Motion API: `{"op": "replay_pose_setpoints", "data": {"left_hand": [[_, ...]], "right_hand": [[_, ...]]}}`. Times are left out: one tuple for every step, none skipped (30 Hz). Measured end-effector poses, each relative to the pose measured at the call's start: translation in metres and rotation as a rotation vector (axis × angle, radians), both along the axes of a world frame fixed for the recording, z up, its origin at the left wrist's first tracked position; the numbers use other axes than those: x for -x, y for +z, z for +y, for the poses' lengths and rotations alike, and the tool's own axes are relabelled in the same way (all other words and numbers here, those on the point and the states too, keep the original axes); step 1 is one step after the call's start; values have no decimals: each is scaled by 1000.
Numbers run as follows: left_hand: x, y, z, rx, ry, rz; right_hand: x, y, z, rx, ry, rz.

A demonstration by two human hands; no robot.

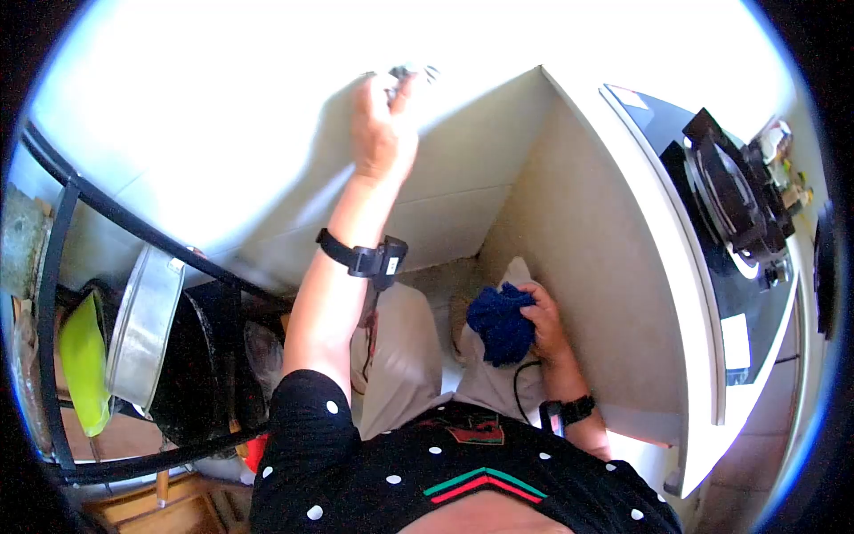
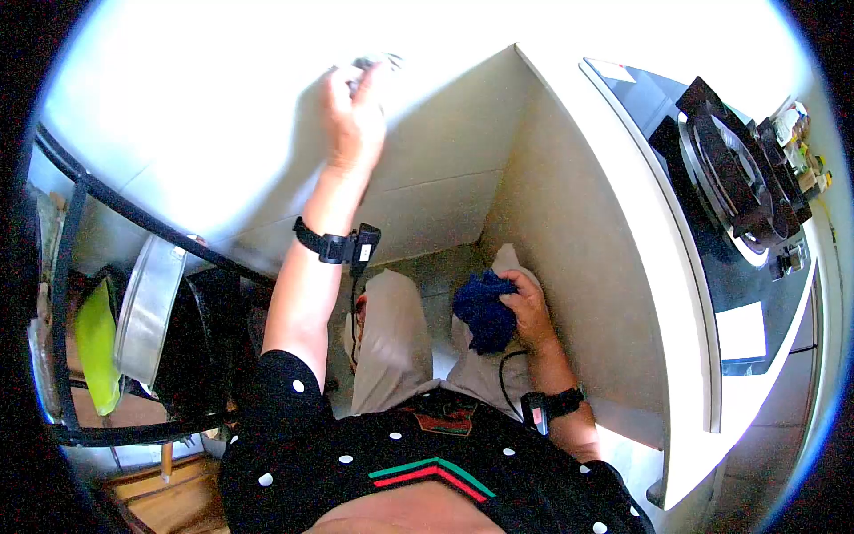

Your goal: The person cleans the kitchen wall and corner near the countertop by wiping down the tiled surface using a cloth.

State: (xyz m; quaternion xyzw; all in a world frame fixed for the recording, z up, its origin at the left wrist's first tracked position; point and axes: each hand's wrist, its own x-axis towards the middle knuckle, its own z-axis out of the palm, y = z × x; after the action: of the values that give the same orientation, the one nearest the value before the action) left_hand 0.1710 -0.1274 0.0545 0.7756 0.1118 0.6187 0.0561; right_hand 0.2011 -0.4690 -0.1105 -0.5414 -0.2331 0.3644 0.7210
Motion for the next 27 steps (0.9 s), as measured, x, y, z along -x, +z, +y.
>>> {"op": "replay_pose_setpoints", "data": {"left_hand": [[-2,-8,-9,-17,-26,92],[-1,-18,-17,-32,-52,184],[-2,-33,-17,-199,-3,223],[-2,-49,-17,-367,48,260],[3,-62,-21,-316,6,307],[9,-78,-22,-317,2,304],[15,-97,-20,-278,-12,386],[22,-112,-19,-238,-25,469],[31,-123,-18,-240,-26,469],[40,-127,-19,-175,-18,538],[45,-129,-18,-110,-9,606],[44,-130,-16,-112,-8,607],[43,-119,-15,-126,25,542],[42,-106,-15,-139,56,476],[36,-91,-13,-139,55,477],[27,-71,-12,-138,60,335],[19,-51,-13,-136,66,193],[15,-29,-18,-116,86,145],[6,-12,-20,-119,61,90],[-4,-1,-23,-122,35,35],[-15,2,-29,-72,-15,31],[-25,4,-35,-21,-65,25],[-35,-2,-40,-39,-35,83],[-42,-10,-47,-93,-4,180],[-47,-21,-52,-155,0,218],[-50,-32,-54,-217,5,255],[-50,-45,-56,-212,6,251]], "right_hand": [[-1,-3,0,-16,-7,-6],[0,-2,-1,-13,-8,-7],[0,-1,-2,-22,7,36],[0,1,-4,-32,22,78],[1,3,-5,-31,18,76],[2,4,-6,-26,25,63],[3,5,-7,-22,32,52],[4,7,-8,-23,29,52],[6,9,-8,-23,30,66],[8,11,-8,-25,32,81],[9,14,-6,-28,33,82],[9,17,-5,-13,20,37],[8,18,-4,1,6,-10],[7,17,-3,-1,5,-10],[6,16,-2,-8,15,18],[5,13,-2,-15,25,46],[4,11,-2,-15,25,46],[4,8,-2,-22,23,38],[3,7,-2,-29,20,29],[4,8,-2,-28,19,30],[5,12,-2,-27,14,46],[6,14,-1,-26,10,60],[6,14,-1,-24,9,57],[5,15,-1,-19,11,56],[5,15,-2,-14,13,55],[4,15,-2,-10,13,51],[3,14,-3,-10,21,64]]}}
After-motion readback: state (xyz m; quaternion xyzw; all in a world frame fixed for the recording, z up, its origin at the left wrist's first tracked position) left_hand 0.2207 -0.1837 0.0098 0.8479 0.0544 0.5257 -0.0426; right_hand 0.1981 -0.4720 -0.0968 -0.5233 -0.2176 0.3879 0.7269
